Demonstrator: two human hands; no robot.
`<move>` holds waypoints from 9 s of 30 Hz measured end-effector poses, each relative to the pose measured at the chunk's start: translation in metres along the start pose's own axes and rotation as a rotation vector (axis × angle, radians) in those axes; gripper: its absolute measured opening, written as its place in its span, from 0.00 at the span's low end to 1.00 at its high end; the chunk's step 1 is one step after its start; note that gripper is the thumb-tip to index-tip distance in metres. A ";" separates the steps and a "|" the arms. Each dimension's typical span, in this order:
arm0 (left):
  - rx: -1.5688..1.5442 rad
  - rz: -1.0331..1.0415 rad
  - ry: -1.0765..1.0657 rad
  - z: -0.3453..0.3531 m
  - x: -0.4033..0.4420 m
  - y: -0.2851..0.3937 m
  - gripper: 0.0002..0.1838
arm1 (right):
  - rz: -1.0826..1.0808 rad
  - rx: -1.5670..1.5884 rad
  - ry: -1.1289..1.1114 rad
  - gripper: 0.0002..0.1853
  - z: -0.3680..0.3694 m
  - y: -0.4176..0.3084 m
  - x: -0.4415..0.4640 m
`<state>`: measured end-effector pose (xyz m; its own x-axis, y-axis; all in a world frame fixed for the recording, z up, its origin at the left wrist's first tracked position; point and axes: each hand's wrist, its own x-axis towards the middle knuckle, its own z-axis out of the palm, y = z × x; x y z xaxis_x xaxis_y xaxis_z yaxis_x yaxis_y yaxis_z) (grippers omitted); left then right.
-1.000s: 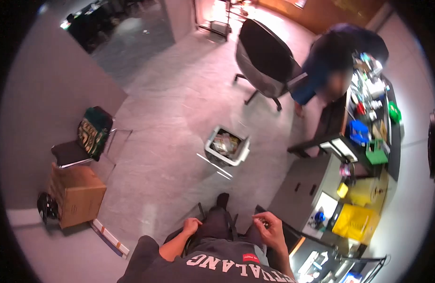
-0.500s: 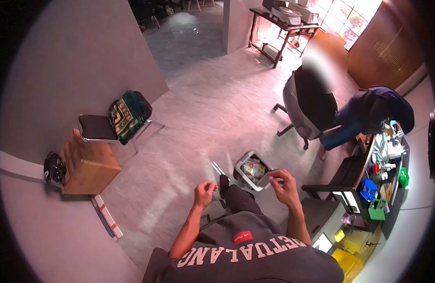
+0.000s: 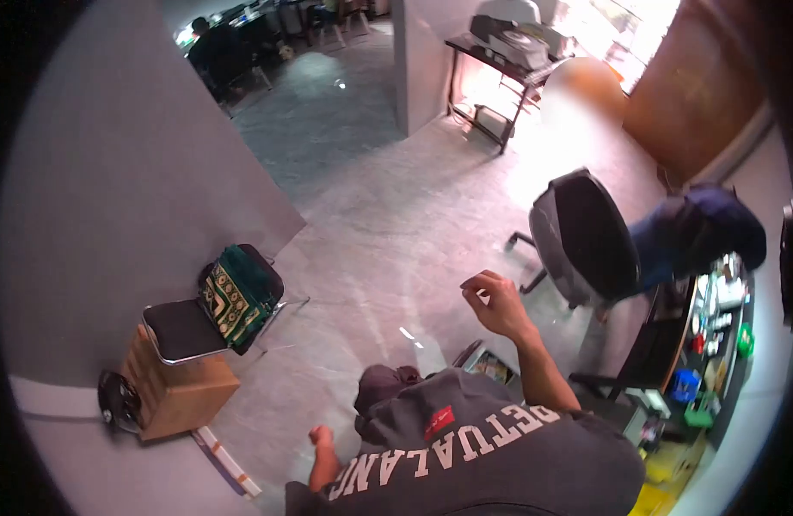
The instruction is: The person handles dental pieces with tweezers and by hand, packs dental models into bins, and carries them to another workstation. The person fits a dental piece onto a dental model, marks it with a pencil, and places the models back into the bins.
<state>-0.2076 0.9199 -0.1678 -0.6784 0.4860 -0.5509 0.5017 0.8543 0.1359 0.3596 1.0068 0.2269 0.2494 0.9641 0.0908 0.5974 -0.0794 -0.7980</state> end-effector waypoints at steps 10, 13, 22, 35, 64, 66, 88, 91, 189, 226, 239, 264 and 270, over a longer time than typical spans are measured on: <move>0.086 -0.176 -0.289 0.034 -0.007 0.131 0.17 | -0.175 -0.086 -0.061 0.06 0.010 0.026 0.237; 0.218 0.109 -0.372 0.069 0.039 0.279 0.20 | -0.060 -0.154 -0.064 0.07 -0.014 0.047 0.293; -0.425 0.742 -0.498 0.073 0.063 0.899 0.09 | 0.216 -0.115 0.435 0.04 -0.136 0.154 0.407; 0.124 0.747 -0.208 0.271 -0.101 0.992 0.21 | 0.116 -0.167 0.578 0.18 -0.344 0.311 0.671; -0.272 0.662 -0.602 0.284 -0.354 1.480 0.17 | 0.293 -0.503 0.287 0.04 -0.407 0.744 0.987; -0.218 0.590 -0.573 0.304 -0.364 1.449 0.20 | 0.209 -0.477 0.253 0.03 -0.415 0.747 0.985; -0.014 0.795 -0.576 0.368 -0.563 1.474 0.21 | 0.465 0.721 -0.301 0.12 -0.586 0.714 0.974; -0.026 0.831 -0.560 0.364 -0.581 1.484 0.21 | 0.509 0.627 -0.247 0.21 -0.593 0.710 0.983; -0.300 0.950 -0.539 0.362 -0.611 1.534 0.14 | 0.521 0.235 0.064 0.16 -0.585 0.659 1.016; -0.186 0.956 -0.534 0.361 -0.612 1.531 0.15 | 0.474 0.238 0.109 0.14 -0.579 0.663 1.014; -0.159 0.981 -0.530 0.362 -0.612 1.530 0.15 | 0.453 0.227 0.105 0.14 -0.582 0.660 1.015; -0.148 1.001 -0.541 0.359 -0.615 1.534 0.16 | 0.499 0.260 0.078 0.14 -0.582 0.660 1.015; -0.153 0.996 -0.547 0.360 -0.615 1.535 0.16 | 0.500 0.287 0.082 0.14 -0.582 0.662 1.015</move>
<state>1.1728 1.8663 0.0831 0.3263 0.8463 -0.4212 0.5891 0.1664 0.7907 1.4517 1.7858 0.1371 0.5128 0.8037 -0.3018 0.1646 -0.4370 -0.8843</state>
